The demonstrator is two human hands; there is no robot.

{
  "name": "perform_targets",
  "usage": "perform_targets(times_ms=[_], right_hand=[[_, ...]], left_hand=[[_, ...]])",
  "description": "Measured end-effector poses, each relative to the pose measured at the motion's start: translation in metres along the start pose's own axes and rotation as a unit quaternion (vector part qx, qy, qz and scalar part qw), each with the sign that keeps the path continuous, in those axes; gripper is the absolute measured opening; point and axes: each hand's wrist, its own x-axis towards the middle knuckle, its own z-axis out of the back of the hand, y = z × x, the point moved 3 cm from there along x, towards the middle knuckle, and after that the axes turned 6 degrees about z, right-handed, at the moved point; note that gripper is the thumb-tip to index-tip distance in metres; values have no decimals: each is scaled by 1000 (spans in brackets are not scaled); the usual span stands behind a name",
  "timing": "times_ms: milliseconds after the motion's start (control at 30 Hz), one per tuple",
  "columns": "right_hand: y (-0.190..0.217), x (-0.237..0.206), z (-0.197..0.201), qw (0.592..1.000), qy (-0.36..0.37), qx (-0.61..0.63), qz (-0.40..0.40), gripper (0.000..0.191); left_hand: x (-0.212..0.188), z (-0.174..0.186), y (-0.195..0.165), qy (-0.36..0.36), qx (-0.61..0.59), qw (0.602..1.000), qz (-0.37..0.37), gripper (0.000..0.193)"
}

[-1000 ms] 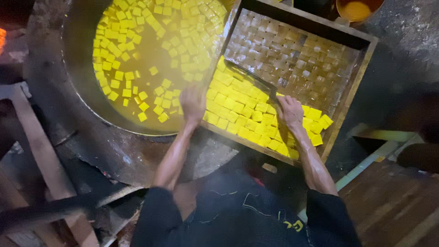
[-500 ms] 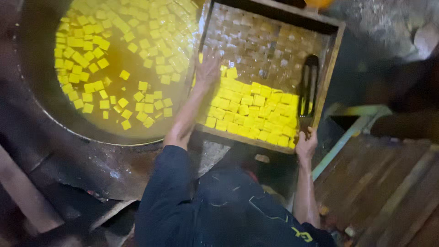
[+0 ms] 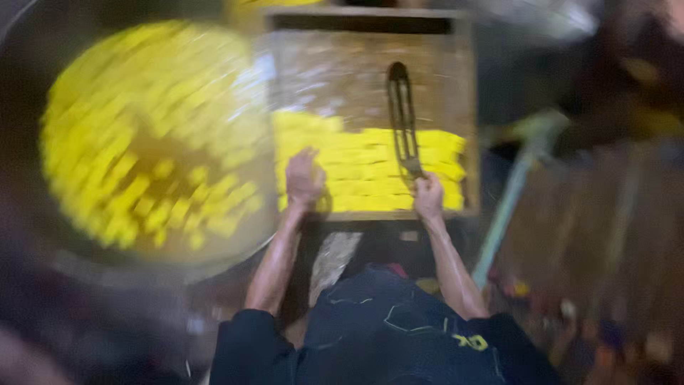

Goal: The person uses a slotted spatula to scoop yellow cubes from a large pot of hot liquid and places them into a wooden tray. The person repeats this scooping and placing action multiple times, gradually filling the tray.

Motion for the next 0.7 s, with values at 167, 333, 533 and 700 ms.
perform_targets(times_ms=[167,333,533,700], right_hand=[[80,4,-196,974,204,40,90,28],[142,-63,-414,904,415,68,74,24],[127,-103,-561,811,493,-289,123,61],[109,-121,-654,798,436,-321,266,52]], left_hand=[[-131,129,148,-251,117,920,276,56],[-211,194,210,-191,197,893,357,58],[-212,187,222,-151,152,907,362,64],[-214,194,245,-110,125,906,390,65]])
